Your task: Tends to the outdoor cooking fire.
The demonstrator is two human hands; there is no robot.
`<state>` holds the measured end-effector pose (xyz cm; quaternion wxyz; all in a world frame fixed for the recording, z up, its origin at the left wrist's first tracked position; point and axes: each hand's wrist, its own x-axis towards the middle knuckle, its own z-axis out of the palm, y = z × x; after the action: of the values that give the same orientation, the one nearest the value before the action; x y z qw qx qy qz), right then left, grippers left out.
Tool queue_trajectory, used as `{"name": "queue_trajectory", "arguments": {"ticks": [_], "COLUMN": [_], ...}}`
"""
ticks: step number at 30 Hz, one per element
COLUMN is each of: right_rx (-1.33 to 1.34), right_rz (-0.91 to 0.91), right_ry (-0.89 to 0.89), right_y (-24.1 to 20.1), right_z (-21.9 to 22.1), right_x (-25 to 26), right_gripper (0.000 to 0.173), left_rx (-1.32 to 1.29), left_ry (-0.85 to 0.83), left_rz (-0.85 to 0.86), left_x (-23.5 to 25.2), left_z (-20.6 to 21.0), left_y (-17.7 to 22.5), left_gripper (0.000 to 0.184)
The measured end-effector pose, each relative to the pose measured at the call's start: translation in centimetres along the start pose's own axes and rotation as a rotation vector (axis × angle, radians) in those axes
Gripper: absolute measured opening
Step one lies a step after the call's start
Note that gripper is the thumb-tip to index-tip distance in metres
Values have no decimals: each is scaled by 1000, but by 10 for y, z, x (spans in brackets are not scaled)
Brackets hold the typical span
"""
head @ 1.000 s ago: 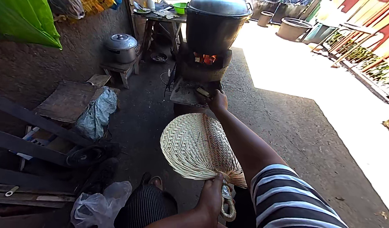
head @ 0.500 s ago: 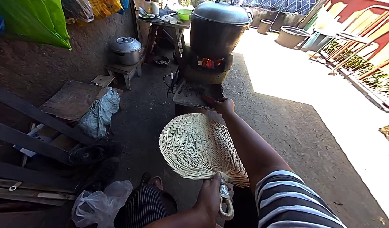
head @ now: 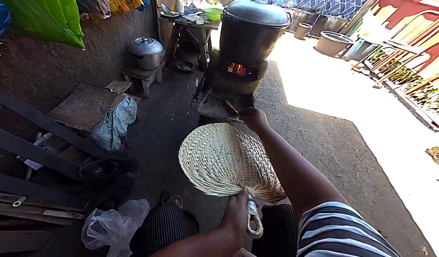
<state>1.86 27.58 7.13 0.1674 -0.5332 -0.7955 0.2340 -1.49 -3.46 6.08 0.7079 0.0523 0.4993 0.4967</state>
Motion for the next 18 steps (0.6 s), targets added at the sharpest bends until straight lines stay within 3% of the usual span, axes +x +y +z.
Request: {"name": "queue_trajectory", "arguments": {"ticks": [4,5,7,9,11,14,16,18], "right_rx": [32,38,-27,-122,-256,-285,-258,-193], "right_rz": [-370,-500,-706,-699,-625,-576,-554,-585], "right_ry": [-266,-358,-557,-693,-570,-339,-309,-200], "right_y": [-19,-24,-27,-29,-30,-24,-20,-20], "right_z": [-34,-42,-51,-45,-25,0,-4,-16], "right_x": [-82,-111,-166,-210,-234,-233,-222,-219], "right_gripper": [30,39,78,101,94,62,50,41], "left_rx": [-17,-24,-51,-61,-57,-49,15,151], "left_ry": [23,36,45,58,56,39,49,5], "left_rz": [45,61,88,134,180,251,304,464], "left_x": [4,7,11,14,17,26,35,38], "left_z": [-1,-1,-1,0,2,4,8,6], "left_y": [1,1,1,0,-2,2,6,3], "left_gripper": [42,42,43,43,43,42,44,43]}}
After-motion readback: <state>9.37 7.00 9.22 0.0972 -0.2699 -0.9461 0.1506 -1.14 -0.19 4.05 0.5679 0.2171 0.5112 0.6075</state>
